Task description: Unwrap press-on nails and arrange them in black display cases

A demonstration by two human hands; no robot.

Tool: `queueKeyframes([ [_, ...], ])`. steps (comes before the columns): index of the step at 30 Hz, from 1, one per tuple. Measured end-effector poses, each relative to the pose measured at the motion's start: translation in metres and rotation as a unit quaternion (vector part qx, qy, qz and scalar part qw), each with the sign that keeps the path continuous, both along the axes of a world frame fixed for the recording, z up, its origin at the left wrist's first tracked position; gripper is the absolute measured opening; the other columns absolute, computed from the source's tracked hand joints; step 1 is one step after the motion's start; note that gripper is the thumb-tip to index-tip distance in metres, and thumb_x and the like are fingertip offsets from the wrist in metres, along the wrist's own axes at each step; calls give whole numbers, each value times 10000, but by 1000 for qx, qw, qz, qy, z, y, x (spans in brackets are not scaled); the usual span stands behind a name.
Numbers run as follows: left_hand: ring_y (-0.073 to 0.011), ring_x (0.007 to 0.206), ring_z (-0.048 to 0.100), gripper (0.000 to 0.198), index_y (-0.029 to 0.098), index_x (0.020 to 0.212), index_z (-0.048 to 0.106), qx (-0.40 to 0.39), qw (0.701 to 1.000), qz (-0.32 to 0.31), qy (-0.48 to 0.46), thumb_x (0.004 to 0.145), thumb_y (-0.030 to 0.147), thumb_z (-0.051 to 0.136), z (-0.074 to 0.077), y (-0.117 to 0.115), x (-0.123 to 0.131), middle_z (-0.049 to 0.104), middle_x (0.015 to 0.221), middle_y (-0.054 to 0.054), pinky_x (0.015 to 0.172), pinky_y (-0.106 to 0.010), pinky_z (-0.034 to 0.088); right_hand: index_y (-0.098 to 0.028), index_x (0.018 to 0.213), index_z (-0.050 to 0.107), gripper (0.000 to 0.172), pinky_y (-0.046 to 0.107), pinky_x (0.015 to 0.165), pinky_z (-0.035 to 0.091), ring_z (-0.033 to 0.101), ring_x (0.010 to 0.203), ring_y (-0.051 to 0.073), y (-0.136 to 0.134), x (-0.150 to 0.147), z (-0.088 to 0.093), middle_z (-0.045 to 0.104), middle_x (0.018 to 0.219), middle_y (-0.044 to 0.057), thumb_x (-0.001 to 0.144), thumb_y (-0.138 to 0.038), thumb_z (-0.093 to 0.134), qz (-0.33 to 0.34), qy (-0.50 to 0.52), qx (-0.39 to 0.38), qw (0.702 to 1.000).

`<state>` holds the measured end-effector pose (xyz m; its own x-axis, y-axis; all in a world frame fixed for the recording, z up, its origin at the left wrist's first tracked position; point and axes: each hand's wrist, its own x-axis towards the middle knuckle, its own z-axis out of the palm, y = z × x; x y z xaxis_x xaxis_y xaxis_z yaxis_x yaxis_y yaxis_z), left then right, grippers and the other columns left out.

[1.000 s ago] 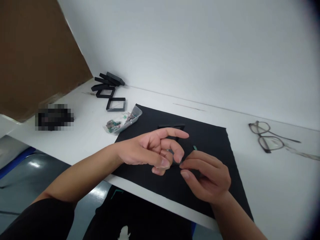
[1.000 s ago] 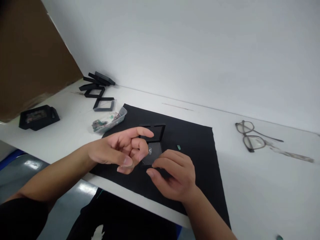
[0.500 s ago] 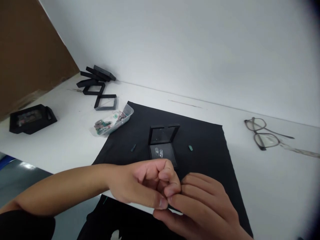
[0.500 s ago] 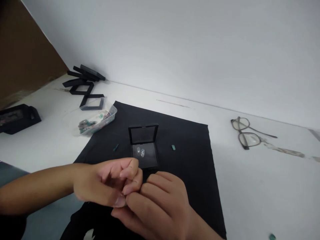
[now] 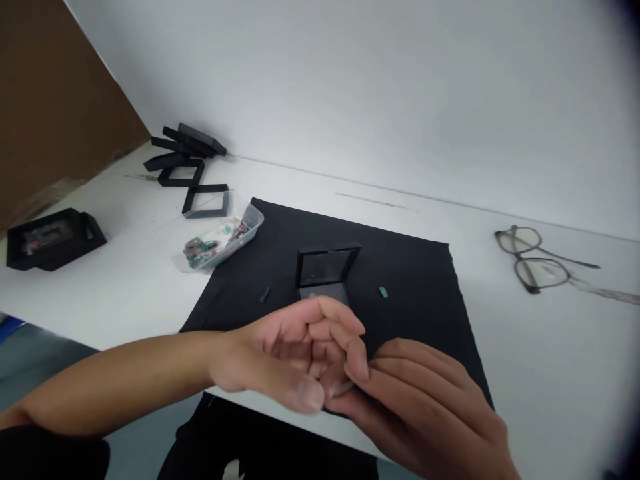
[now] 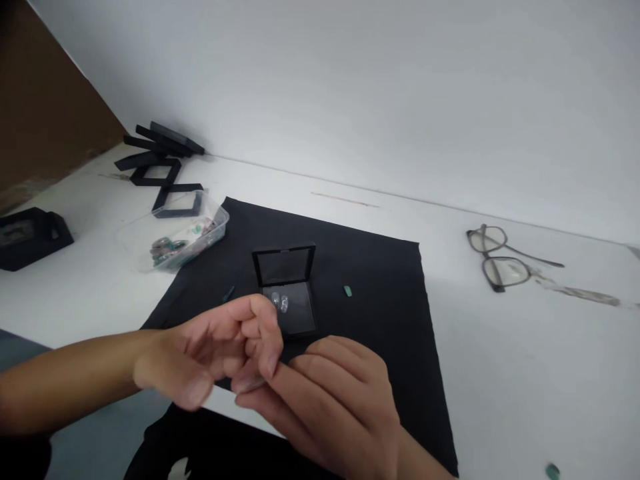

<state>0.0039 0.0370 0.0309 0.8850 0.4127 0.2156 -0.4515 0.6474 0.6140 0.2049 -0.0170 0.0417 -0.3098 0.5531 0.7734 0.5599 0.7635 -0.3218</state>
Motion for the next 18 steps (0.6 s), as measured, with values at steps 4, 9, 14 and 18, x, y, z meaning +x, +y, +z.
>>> queueKeyframes([
  [4,-144,958,633,450,164,1250,599,-30,999,30,13,906,426,722,5,4,-2,628,1146,-89,917,-291,493,-212,919,704,138,242,561,570,652,550,106,4,-2,0,744,694,-38,847,-150,805,37,99,-64,992],
  [9,-214,1052,661,384,151,1146,661,-34,989,135,45,899,445,667,10,5,-1,649,1156,-98,948,-327,504,-222,743,695,160,196,422,432,518,443,79,10,-2,-2,624,549,-56,867,-270,784,109,281,-391,870],
  [14,-195,962,645,362,164,1094,672,16,974,211,75,882,457,675,9,7,-1,675,1113,-94,865,-298,500,-250,930,775,133,167,398,373,360,392,63,15,0,-11,432,457,-98,960,-340,682,229,436,-500,712],
  [18,-136,698,595,249,179,960,669,71,973,205,83,964,420,604,8,4,-2,663,744,-22,743,-268,468,-272,964,777,160,151,400,361,287,398,65,14,-1,-10,328,463,-111,996,-327,630,275,456,-518,670],
])
